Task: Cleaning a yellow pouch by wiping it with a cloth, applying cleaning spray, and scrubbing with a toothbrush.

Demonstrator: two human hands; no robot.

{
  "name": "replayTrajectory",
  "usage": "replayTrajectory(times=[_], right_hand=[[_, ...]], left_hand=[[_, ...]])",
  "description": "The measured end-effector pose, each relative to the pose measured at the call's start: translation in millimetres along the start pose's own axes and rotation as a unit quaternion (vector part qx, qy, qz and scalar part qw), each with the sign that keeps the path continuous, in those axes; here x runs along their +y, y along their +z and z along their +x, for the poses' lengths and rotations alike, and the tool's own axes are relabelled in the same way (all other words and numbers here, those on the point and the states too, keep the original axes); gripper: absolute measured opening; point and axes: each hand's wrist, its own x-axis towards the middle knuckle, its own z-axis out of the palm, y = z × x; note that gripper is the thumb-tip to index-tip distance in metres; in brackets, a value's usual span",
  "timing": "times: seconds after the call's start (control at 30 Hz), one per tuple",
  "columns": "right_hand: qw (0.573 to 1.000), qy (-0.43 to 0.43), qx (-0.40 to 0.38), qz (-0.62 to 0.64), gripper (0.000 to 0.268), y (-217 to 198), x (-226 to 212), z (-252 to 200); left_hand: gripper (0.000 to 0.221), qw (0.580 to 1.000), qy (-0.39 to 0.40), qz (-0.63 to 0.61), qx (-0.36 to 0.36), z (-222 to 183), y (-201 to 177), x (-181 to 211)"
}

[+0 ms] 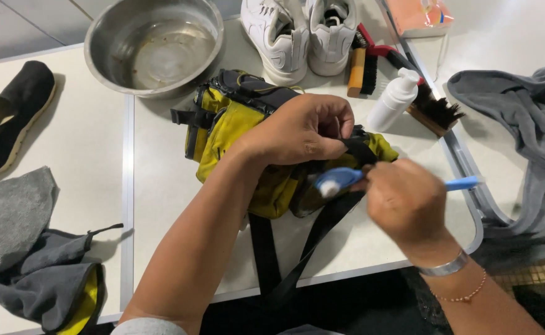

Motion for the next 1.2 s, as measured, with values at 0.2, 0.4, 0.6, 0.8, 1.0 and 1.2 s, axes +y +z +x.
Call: replayTrajectory(times=[0.2, 0.4, 0.6, 0.8, 1.0, 1.2], right_hand=[[0.994, -0.001, -0.072, 0.081, 0.024, -0.4, -19.9, -17.9], [0.931, 0.303, -0.037, 0.199, 0.022, -39.5, 17.2, -11.2], [0.932, 0.277, -0.167, 0.161, 0.027, -47.8, 9.8, 29.7], [0.942, 0.213, -0.208, 0.157, 0.065, -22.7, 20.4, 43.6], [0.964, 0.16, -0.161, 0.137, 0.03, 3.1, 24.8, 46.6], [0.952, 0.179, -0.207, 0.137, 0.029, -3.8, 17.0, 51.2]], left_hand=[[0.014, 0.999, -0.012, 0.034, -0.002, 0.9, 1.0, 6.9], [0.021, 0.99, 0.029, 0.136, -0.012, -7.4, -3.4, 32.0], [0.033, 0.953, 0.033, 0.301, 0.029, -57.3, 13.5, 67.5], [0.011, 0.913, -0.154, 0.297, 0.233, -135.9, 77.1, 54.3], [0.04, 0.886, -0.266, 0.312, 0.215, -143.2, 119.3, 16.9], [0.041, 0.857, -0.222, 0.32, 0.338, -134.7, 128.4, -4.0]])
